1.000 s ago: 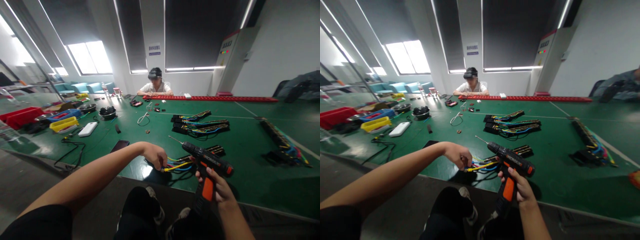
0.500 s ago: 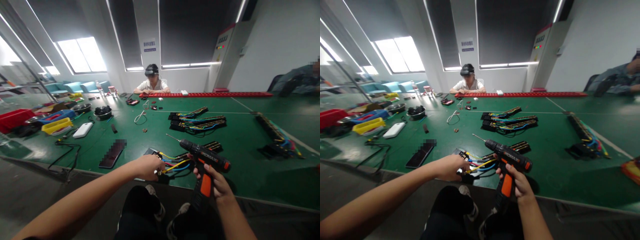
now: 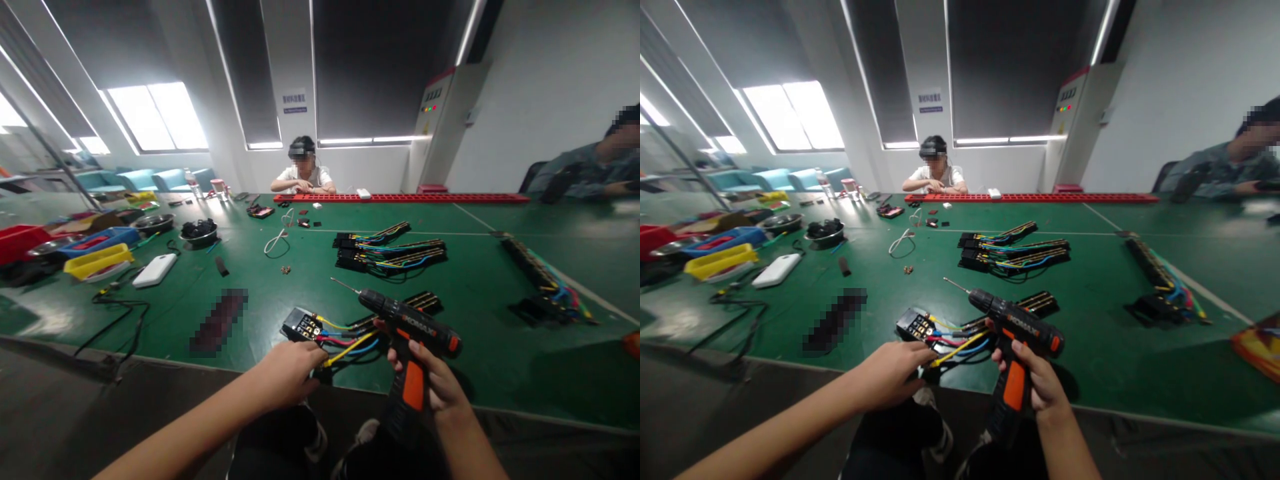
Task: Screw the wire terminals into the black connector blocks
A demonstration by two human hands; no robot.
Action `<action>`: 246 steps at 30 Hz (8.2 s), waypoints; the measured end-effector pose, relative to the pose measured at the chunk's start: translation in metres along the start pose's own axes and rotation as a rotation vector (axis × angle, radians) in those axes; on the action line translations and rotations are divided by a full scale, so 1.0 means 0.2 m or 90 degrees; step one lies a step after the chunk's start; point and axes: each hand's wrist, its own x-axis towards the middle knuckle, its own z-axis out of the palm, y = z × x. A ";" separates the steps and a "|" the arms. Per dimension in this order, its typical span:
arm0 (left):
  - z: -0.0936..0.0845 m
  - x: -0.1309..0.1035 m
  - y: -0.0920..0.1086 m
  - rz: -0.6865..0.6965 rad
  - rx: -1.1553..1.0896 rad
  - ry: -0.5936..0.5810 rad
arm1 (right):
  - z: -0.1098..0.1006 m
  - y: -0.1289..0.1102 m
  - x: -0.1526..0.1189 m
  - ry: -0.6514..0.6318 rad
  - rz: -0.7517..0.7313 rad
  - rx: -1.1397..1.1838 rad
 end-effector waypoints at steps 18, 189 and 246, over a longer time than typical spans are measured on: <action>0.16 0.02 -0.45 0.001 -0.233 0.352 | 0.07 -0.06 -0.03 -0.022 -0.001 -0.136; 0.30 0.09 -0.56 0.013 -0.370 0.335 | 1.21 -0.66 0.19 -0.326 0.285 -0.931; 0.25 0.09 -0.54 -0.077 -0.429 0.355 | 1.18 -0.68 0.20 -0.345 0.233 -0.939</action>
